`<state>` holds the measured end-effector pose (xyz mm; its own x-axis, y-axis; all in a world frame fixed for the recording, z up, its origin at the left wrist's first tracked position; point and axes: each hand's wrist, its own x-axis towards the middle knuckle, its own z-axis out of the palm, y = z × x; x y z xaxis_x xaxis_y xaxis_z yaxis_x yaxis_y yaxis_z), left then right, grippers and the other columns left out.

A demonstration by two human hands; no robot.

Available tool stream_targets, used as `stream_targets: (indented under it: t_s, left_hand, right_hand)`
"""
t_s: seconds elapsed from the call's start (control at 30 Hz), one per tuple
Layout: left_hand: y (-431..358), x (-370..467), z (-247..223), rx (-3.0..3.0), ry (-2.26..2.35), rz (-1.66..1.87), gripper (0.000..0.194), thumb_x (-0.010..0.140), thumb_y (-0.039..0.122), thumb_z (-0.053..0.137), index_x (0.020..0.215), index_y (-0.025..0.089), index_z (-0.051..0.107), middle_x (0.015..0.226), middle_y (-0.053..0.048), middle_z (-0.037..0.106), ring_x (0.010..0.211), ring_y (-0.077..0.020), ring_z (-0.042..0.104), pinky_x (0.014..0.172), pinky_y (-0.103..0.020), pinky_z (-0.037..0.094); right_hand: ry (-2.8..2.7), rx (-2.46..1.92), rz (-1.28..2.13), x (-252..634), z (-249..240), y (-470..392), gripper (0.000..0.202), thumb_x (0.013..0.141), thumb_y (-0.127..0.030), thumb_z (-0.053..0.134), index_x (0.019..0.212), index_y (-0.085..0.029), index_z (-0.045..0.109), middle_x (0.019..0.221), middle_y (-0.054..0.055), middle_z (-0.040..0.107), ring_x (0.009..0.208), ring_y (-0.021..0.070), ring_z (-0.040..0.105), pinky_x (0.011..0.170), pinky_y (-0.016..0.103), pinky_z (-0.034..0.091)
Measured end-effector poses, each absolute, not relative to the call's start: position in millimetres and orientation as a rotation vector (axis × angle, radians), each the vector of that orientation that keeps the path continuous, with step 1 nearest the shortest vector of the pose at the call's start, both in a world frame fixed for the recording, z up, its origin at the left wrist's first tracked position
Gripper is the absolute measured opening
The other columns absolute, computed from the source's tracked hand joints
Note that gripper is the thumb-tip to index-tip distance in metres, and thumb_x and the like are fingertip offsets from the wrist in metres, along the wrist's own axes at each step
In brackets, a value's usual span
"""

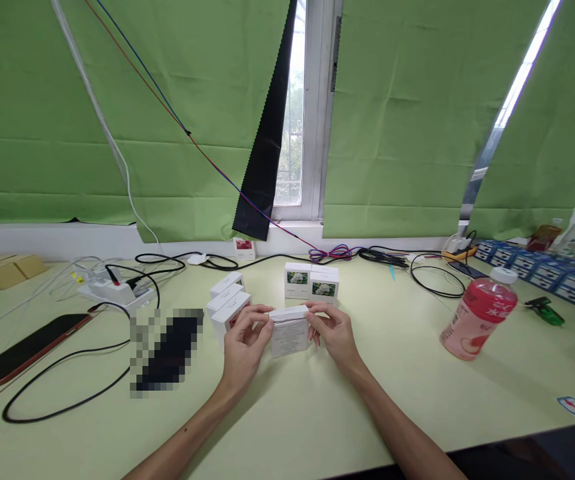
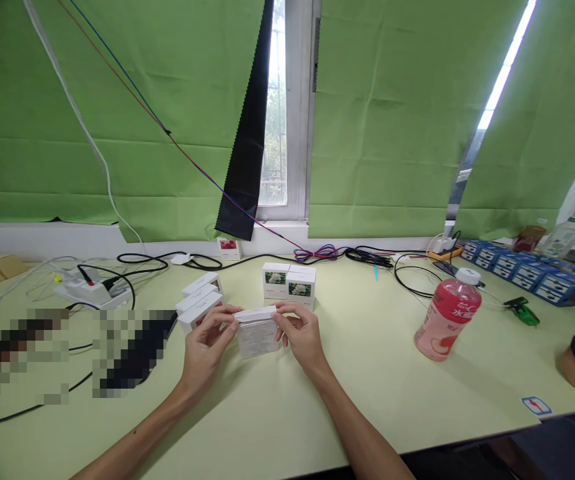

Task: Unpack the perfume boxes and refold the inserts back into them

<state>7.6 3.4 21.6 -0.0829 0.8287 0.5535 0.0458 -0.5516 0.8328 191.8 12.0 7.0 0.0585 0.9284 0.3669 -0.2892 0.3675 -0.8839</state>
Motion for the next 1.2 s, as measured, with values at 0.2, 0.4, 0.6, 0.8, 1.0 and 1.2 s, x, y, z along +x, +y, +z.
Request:
stream_targets:
  t_s: [0.2,0.4,0.6,0.8,1.0,1.2]
  left_hand:
    - [2.3,6.7,21.8,1.590,0.971,1.696,0.022,0.078,0.040,0.073,0.075,0.019,0.067,0.100,-0.010,0.063,0.104,-0.0233,0.060,0.082,-0.033,0.057]
    - [2.3,7.7,22.3,1.600,0.907,1.727,0.016,0.080,0.033,0.072,0.084,0.021,0.064,0.099,-0.007,0.063,0.103,-0.0202,0.061,0.087,-0.032,0.056]
    - [4.2,9.5,20.9,1.671,0.953,1.716,0.018,0.084,0.033,0.068,0.099,0.023,0.067,0.100,-0.006,0.063,0.099,-0.0181,0.062,0.087,-0.031,0.056]
    - [6.2,5.1,18.3,1.790,1.016,1.622,0.021,0.087,0.038,0.065,0.097,0.023,0.076,0.107,-0.009,0.062,0.104,-0.0209,0.061,0.081,-0.030,0.059]
    - [7.7,3.2,20.2,1.796,1.004,1.607,0.022,0.085,0.040,0.067,0.094,0.024,0.078,0.105,-0.010,0.065,0.103,-0.0227,0.063,0.079,-0.032,0.060]
    - [8.6,2.8,20.5,1.806,0.985,1.605,0.020,0.085,0.038,0.067,0.093,0.024,0.078,0.103,-0.009,0.066,0.100,-0.0224,0.065,0.080,-0.034,0.061]
  right_hand:
    - [-1.157,-0.718,1.054,192.4,7.5,11.5,0.023,0.077,-0.038,0.076,0.076,-0.017,0.068,0.107,0.009,0.070,0.045,0.0068,0.056,0.037,0.022,0.040]
    - [-1.156,-0.727,1.047,192.7,10.0,10.5,0.024,0.077,-0.039,0.076,0.075,-0.017,0.068,0.106,0.009,0.070,0.044,0.0068,0.056,0.037,0.022,0.040]
    - [-1.165,-0.726,1.049,192.8,9.5,10.8,0.024,0.077,-0.039,0.076,0.076,-0.017,0.068,0.106,0.009,0.070,0.044,0.0073,0.057,0.037,0.023,0.040]
    - [-1.170,-0.731,1.034,192.7,12.1,9.7,0.025,0.076,-0.041,0.076,0.075,-0.017,0.068,0.105,0.009,0.071,0.044,0.0074,0.056,0.036,0.023,0.040]
    - [-1.180,-0.746,1.028,193.0,9.0,11.4,0.027,0.077,-0.043,0.075,0.077,-0.018,0.068,0.107,0.009,0.071,0.045,0.0078,0.056,0.035,0.023,0.041]
    - [-1.193,-0.734,1.031,193.2,9.0,11.1,0.023,0.079,-0.039,0.074,0.078,-0.018,0.068,0.107,0.008,0.070,0.045,0.0071,0.057,0.036,0.022,0.040]
